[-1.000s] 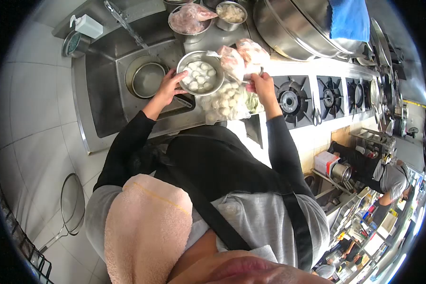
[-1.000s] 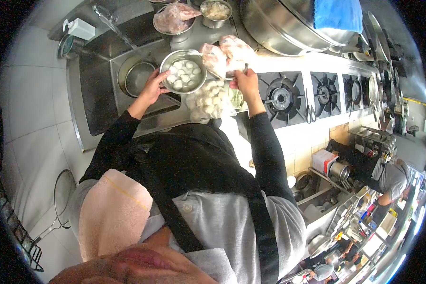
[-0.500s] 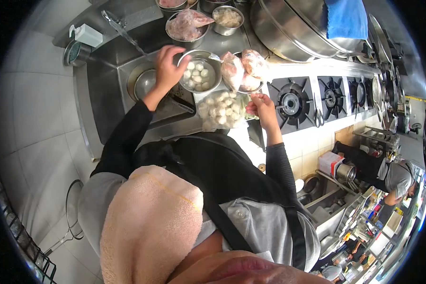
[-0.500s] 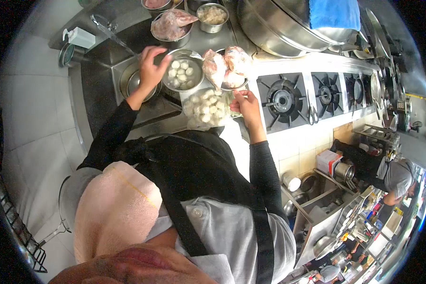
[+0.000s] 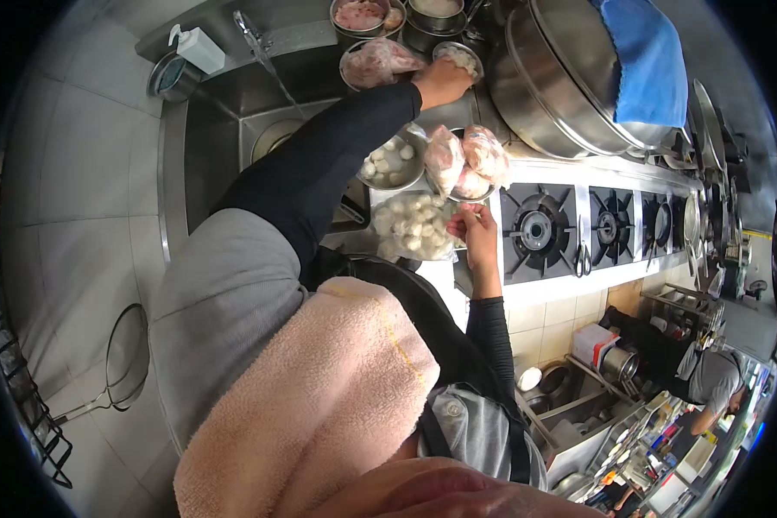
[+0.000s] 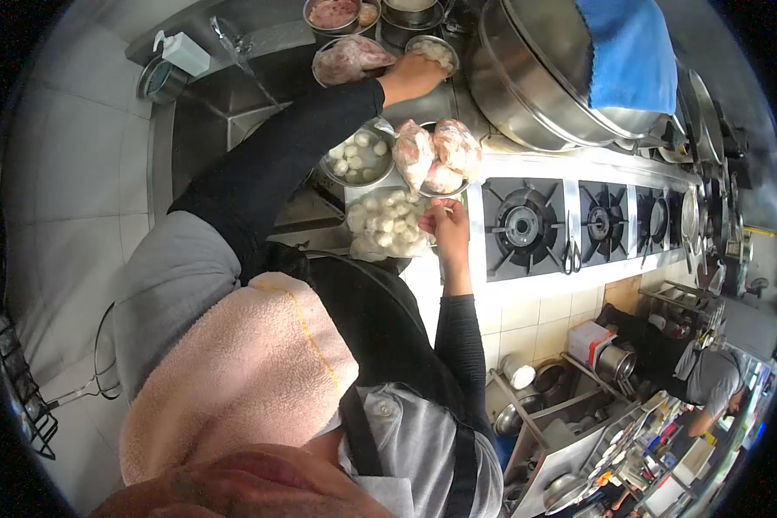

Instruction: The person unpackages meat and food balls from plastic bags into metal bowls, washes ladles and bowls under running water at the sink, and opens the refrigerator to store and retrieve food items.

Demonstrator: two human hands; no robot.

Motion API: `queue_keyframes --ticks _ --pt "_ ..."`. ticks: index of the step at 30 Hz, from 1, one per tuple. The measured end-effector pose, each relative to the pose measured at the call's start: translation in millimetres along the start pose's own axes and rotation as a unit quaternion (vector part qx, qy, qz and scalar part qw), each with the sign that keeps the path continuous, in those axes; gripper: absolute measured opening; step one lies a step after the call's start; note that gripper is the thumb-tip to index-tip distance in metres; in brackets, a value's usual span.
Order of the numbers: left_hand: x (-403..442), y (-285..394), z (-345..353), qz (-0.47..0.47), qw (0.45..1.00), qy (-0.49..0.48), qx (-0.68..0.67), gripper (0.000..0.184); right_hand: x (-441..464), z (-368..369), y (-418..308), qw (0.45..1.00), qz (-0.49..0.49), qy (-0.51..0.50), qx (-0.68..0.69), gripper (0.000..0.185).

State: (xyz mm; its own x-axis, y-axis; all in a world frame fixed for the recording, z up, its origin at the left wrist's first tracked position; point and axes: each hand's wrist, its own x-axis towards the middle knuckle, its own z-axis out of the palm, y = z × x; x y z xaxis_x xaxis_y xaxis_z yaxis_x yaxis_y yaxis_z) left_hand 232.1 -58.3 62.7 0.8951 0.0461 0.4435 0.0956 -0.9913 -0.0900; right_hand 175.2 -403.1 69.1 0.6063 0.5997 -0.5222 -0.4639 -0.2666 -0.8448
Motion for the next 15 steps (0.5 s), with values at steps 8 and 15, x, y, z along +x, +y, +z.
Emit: queue_keyframes --ticks 8,15 --pt "-14.7 -23.1 -16.0 -0.107 0.986 -0.110 -0.071 0.029 -1.4 -7.8 -12.0 0.993 -0.027 0.028 -0.113 0.032" --pt "11.0 -19.4 -100.4 -0.068 0.982 -0.035 -0.172 0.026 -14.1 19.6 -99.9 0.919 -0.355 0.122 -0.121 0.022"
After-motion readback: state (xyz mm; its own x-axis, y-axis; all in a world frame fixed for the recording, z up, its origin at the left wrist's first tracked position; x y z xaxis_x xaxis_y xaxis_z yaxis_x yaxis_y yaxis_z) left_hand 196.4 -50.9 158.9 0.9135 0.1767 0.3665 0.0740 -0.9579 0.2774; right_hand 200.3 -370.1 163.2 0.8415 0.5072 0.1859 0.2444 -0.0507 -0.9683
